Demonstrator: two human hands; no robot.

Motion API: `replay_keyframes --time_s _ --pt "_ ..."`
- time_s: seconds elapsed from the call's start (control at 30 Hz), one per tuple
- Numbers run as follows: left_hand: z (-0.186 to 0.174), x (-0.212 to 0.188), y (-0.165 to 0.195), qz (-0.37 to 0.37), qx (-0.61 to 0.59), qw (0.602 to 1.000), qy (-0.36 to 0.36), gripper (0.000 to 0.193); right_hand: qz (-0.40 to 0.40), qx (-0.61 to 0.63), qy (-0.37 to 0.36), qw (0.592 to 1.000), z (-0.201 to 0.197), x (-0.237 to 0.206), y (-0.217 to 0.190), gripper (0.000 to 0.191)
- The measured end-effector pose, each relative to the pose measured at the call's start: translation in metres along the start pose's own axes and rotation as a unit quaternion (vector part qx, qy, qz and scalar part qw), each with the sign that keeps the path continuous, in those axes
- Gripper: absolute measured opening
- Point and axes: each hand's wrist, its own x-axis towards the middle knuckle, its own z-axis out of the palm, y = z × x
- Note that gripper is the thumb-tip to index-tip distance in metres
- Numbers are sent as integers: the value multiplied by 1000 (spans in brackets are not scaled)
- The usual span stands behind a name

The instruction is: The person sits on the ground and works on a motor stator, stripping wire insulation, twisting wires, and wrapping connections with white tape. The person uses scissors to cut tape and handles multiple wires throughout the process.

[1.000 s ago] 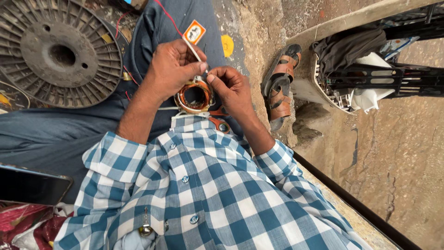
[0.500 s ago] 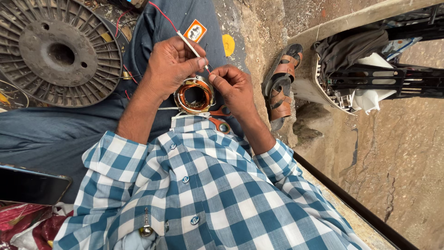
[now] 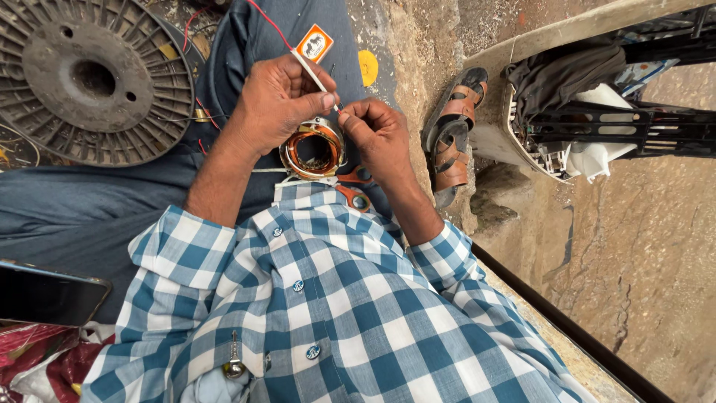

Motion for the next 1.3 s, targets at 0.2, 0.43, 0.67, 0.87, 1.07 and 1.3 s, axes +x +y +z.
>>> replay_keyframes --time_s 0.2,0.43,0.67,0.87,1.07,1.3 --pt "-1 0 0 -13 -13 1000 -14 16 9 -8 -5 1000 -1 2 2 7" --pt "2 1 2 -20 8 1000 -11 16 20 -9 1 1000 1 1 0 7" --pt "1 2 2 -10 34 999 2 16 32 8 -25 999 -4 -5 1 5" --pt "2 3 -1 -15 42 999 -17 16 33 6 -33 999 -7 -5 6 4" --pt "3 5 2 -35 107 993 -37 14 28 27 -41 998 -8 -3 12 4" --pt "3 5 9 -1 128 990 -66 18 26 3 -74 997 -17 0 7 11"
